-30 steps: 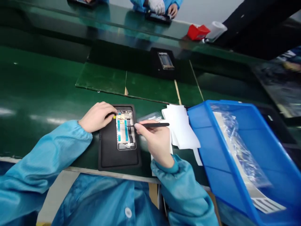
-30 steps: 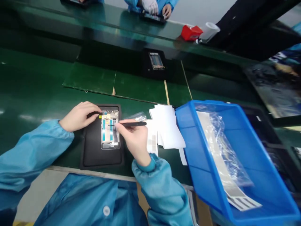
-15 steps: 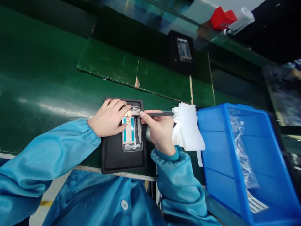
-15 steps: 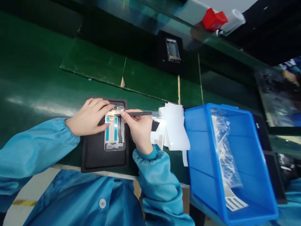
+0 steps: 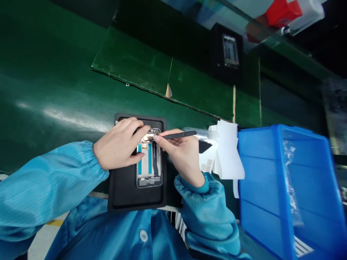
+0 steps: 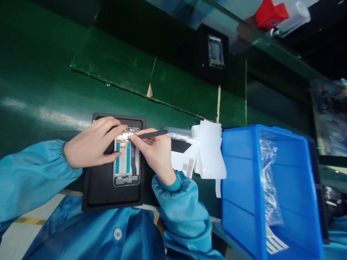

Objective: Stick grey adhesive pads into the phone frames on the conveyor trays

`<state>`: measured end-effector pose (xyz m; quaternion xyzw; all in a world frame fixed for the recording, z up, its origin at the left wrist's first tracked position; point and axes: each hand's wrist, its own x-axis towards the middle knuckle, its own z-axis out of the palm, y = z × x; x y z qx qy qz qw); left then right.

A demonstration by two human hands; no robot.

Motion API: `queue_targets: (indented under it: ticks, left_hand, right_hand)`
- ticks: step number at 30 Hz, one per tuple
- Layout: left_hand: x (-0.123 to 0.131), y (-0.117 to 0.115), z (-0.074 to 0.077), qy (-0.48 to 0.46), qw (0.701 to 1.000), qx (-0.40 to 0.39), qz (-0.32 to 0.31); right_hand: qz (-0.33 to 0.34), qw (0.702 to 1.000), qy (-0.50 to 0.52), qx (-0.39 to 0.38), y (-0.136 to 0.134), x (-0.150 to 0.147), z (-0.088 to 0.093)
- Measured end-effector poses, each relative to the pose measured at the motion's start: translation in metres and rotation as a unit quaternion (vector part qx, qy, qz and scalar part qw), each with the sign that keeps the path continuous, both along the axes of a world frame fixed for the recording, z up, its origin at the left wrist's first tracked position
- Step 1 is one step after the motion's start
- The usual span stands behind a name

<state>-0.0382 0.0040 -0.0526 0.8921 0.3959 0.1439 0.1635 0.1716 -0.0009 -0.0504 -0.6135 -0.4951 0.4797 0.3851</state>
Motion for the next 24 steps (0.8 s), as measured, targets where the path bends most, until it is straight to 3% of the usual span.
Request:
queue_targets:
  ticks: [6,24]
  left_hand:
    - [-0.0097,-0.0082,0.0026,0.024,0.998,0.053,0.015]
    - [-0.0094,-0.0088,0.0003,0.039,0.997,0.06,-0.005]
  right_hand:
    - [0.029,0.999,-0.028,0.011,-0.0001,-0.0002,0.0027]
    - [0.037,0.998,-0.05,0.018,0.0002,-0.0014,0.0036]
